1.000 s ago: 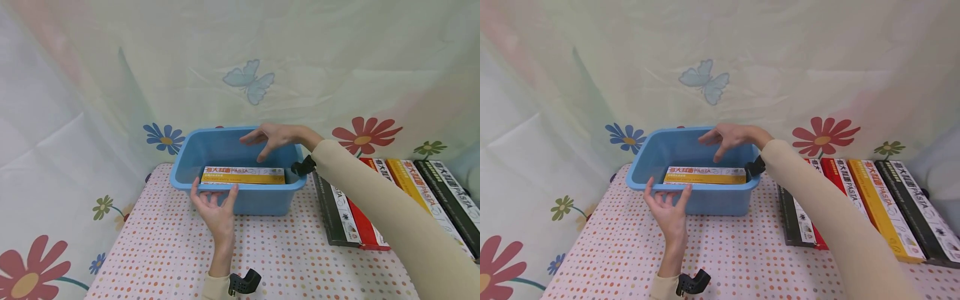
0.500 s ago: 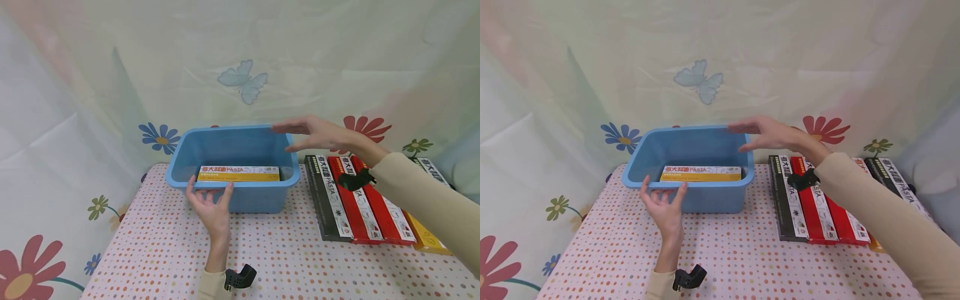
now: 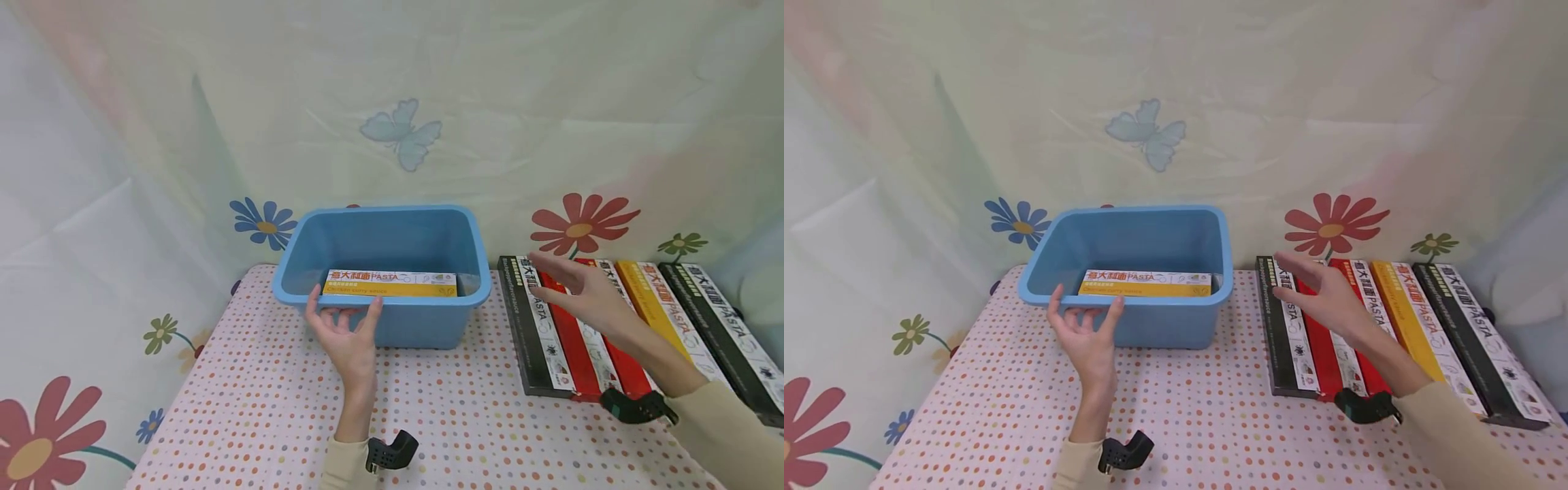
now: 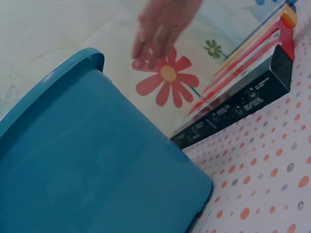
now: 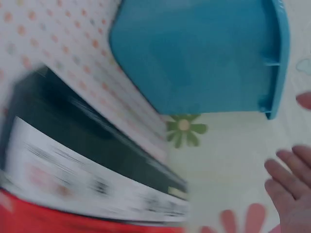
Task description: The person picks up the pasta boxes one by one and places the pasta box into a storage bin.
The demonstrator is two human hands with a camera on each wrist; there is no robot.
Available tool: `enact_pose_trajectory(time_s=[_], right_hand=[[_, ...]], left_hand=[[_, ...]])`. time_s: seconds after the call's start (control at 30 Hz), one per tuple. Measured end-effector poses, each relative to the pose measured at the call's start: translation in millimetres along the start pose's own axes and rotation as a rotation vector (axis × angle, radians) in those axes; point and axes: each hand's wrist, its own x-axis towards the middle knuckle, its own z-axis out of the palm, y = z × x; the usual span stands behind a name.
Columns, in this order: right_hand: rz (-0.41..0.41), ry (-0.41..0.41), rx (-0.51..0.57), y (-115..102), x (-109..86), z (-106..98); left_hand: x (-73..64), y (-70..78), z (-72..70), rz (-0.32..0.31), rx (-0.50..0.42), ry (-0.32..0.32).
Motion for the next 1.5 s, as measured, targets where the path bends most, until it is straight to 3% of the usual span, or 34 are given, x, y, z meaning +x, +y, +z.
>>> enact_pose_trajectory(time_s=[0.2, 0.5, 0.73, 1.07, 1.23, 1.5], right_hand=[[0.146, 0.172, 0.054, 28.5, -43.6, 31.7], [0.296, 0.184, 0.13, 44.2, -77.4, 68.3], [0.402, 0.217, 0.225, 44.4, -84.4, 77.3], [0.417, 0.257, 0.271, 42.2, -87.4, 76.4], [0.412, 0.276, 0.355, 43.5, -89.8, 75.3], [0.468, 0.269, 0.335, 37.5, -90.8, 79.0]], left_hand=[[-0.4, -1.1, 1.4, -0.002, 0.015, -0.012], [-0.3, 0.1, -0.6, -0.007, 0.01, 0.005], [0.6, -0.5, -0.9, 0.002, 0.011, -0.003], [1.2, -1.6, -1.5, 0.017, 0.034, 0.003], [1.2, -2.3, -2.1, 0.029, 0.04, 0.003], [0.9, -1.1, -2.0, 0.028, 0.022, 0.001]])
